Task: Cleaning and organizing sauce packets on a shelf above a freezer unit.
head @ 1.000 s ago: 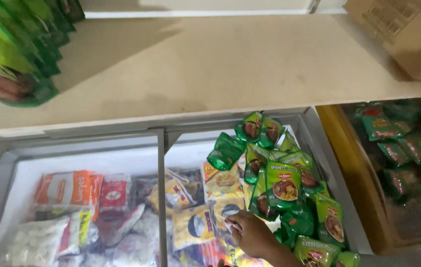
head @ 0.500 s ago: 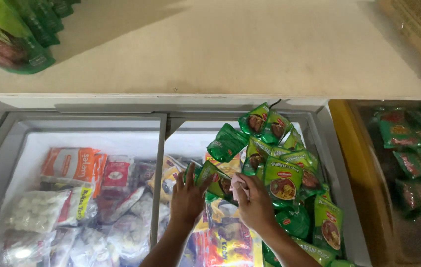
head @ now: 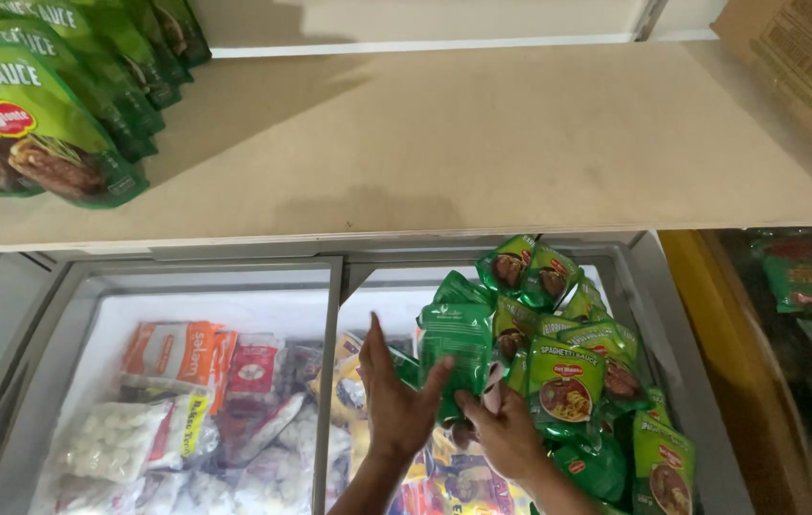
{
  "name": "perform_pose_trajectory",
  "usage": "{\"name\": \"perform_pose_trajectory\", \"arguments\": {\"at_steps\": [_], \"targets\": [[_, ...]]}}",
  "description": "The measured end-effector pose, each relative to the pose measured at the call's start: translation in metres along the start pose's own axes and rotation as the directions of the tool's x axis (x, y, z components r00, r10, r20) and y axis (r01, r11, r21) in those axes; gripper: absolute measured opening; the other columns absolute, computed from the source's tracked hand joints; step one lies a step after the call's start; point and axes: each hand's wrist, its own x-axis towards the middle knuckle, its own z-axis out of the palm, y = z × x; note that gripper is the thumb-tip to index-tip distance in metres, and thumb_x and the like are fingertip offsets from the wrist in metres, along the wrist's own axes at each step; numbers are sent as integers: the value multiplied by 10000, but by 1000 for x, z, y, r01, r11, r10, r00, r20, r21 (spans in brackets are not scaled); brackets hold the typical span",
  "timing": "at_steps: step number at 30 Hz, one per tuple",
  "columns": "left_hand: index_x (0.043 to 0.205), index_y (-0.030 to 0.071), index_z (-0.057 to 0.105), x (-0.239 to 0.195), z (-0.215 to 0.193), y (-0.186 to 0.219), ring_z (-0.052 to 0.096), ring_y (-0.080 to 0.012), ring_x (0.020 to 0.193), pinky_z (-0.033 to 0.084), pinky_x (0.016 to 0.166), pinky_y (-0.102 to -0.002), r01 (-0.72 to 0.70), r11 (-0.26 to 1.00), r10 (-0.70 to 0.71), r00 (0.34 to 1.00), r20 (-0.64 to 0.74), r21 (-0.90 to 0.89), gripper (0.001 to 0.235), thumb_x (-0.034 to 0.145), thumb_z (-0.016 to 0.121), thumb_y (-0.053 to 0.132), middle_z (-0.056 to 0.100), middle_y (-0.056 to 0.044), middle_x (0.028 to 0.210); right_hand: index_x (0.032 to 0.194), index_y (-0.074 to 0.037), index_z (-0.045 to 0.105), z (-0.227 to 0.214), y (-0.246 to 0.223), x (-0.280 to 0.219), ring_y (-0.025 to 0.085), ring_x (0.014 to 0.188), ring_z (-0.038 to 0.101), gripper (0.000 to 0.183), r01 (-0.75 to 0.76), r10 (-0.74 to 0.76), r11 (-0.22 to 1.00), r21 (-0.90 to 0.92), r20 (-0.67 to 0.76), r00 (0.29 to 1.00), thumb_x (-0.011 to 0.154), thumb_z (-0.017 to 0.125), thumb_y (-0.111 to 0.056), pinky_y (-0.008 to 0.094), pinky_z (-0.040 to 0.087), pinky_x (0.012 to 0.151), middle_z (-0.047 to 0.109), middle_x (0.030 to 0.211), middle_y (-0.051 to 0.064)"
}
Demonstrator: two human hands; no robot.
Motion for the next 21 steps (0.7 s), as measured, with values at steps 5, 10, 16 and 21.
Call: {"name": "perform_pose_trajectory", "arguments": {"at_steps": [5,10,16,21], "targets": [[1358,43,568,13,-18,-5,731,-334,1014,630,859,-507,961,-195,-239,147,960,-196,541,908,682,320,729,-189,1147,1187,-82,647,54,-77,-24,290,769,767,323,-89,31,923,-375,-158,987,938,688,-285,401,609,686,789,975,172],[1269,16,641,-7,-2,-43,729,-334,980,609,825,-494,972,-52,-298,204,933,-229,463,863,761,203,743,-188,1118,1205,-106,671,57,-102,-31,236,852,814,358,-147,-335,509,-848,-353,874,919,713,-318,367,635,726,799,1026,123],[1283,82,611,-23,-9,-15,690,-203,1041,575,899,-397,570,767,79,370,926,-293,533,796,824,125,727,-56,1158,1377,-275,610,60,-117,-18,326,1336,576,653,543,-558,-346,-765,633,536,756,705,-97,447,487,1004,534,1553,139],[1245,52,689,-41,2,-30,719,-194,984,579,890,-364,912,391,-78,168,983,-124,382,885,722,178,767,-57,1086,1429,-171,569,34,-109,1,241,1268,662,575,166,-477,601,-781,-184,859,892,516,29,322,534,1036,615,1454,80]]}}
